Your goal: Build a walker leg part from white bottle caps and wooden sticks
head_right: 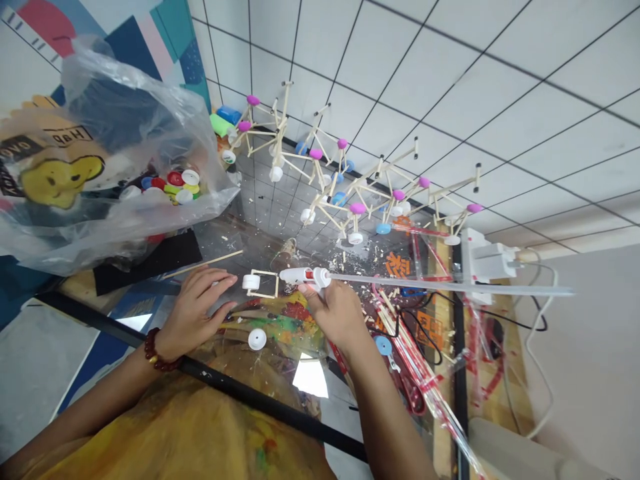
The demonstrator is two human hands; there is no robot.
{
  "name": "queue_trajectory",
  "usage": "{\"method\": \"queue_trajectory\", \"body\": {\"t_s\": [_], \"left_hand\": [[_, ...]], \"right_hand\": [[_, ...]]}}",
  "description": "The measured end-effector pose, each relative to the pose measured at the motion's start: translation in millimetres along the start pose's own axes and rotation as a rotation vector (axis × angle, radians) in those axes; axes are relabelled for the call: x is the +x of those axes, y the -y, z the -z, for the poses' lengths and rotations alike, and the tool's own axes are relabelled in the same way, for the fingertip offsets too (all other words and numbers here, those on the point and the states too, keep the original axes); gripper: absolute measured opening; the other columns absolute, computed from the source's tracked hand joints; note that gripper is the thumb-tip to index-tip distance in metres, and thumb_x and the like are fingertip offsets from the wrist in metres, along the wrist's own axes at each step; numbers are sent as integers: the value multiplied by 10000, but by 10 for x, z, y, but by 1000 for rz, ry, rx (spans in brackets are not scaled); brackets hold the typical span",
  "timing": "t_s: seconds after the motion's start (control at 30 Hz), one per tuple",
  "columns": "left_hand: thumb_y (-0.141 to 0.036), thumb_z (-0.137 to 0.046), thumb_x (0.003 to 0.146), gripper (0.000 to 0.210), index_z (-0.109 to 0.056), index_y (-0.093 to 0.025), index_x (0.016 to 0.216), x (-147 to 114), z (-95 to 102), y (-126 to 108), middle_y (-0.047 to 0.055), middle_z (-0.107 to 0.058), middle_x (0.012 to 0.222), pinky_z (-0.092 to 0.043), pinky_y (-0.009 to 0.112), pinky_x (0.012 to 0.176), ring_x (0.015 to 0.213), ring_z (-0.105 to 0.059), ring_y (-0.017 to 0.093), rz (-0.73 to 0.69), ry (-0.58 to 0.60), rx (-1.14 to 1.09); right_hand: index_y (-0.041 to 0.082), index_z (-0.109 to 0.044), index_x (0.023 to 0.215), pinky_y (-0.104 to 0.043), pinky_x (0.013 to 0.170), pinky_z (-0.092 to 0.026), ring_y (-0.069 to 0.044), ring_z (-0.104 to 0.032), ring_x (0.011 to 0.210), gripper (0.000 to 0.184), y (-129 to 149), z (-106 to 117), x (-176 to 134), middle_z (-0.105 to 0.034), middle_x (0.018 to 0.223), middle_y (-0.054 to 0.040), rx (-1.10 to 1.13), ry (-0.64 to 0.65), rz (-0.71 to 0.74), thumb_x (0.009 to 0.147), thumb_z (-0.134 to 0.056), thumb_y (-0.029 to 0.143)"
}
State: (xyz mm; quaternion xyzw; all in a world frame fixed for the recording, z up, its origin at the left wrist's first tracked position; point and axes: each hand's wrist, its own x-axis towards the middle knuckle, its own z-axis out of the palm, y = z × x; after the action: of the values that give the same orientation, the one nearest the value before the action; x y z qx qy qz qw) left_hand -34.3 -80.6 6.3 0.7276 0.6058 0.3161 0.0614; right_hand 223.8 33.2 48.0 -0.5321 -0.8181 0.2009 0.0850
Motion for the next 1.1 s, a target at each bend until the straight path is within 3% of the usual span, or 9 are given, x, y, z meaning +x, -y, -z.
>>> {"method": "queue_trajectory", "body": {"t_s": [0.27, 0.77, 0.83, 0.93, 1.1], "left_hand": [[-150, -594, 872, 402, -541, -218, 1264, 5, -5, 2, 98, -636, 1183, -405, 501, 1085, 1146, -572, 251, -12, 2, -5], [-155, -604, 868, 411, -531, -218, 1268, 4, -14, 6, 99, -627, 1191, -401, 500, 1085, 1144, -568, 249, -9, -11, -5], [-150, -609, 864, 427, -522, -216, 1277, -1, -10, 3, 103, -621, 1200, -401, 500, 1083, 1153, -562, 252, -19, -18, -8], [-147, -625, 853, 444, -520, -213, 1278, -11, -3, -1, 109, -612, 1211, -403, 499, 1079, 1162, -559, 260, -37, -26, -13], [-165, -631, 859, 451, -511, -214, 1290, -11, 2, 8, 111, -595, 1210, -415, 498, 1067, 1151, -557, 258, -22, -20, -30]], "right_hand": [[190, -588, 703, -279, 533, -334, -174, -488, 541, 487, -49, 45, -70, -562, 577, -33, 126, -52, -46, 913, -432, 602], [169, -588, 660, -267, 533, -378, -161, -520, 556, 502, -116, 72, -82, -571, 577, -25, 247, -40, -107, 915, -458, 582], [162, -616, 659, -278, 582, -425, -186, -583, 618, 513, -181, 100, -35, -625, 626, -44, 298, -44, -142, 898, -485, 597], [148, -699, 821, -335, 744, -498, -250, -665, 829, 461, -297, 110, 112, -734, 859, -86, 418, -57, -153, 856, -563, 587], [144, -708, 1064, -445, 971, -459, -294, -655, 1051, 479, -432, 111, 383, -736, 1095, -125, 492, -99, -85, 833, -611, 552]]}}
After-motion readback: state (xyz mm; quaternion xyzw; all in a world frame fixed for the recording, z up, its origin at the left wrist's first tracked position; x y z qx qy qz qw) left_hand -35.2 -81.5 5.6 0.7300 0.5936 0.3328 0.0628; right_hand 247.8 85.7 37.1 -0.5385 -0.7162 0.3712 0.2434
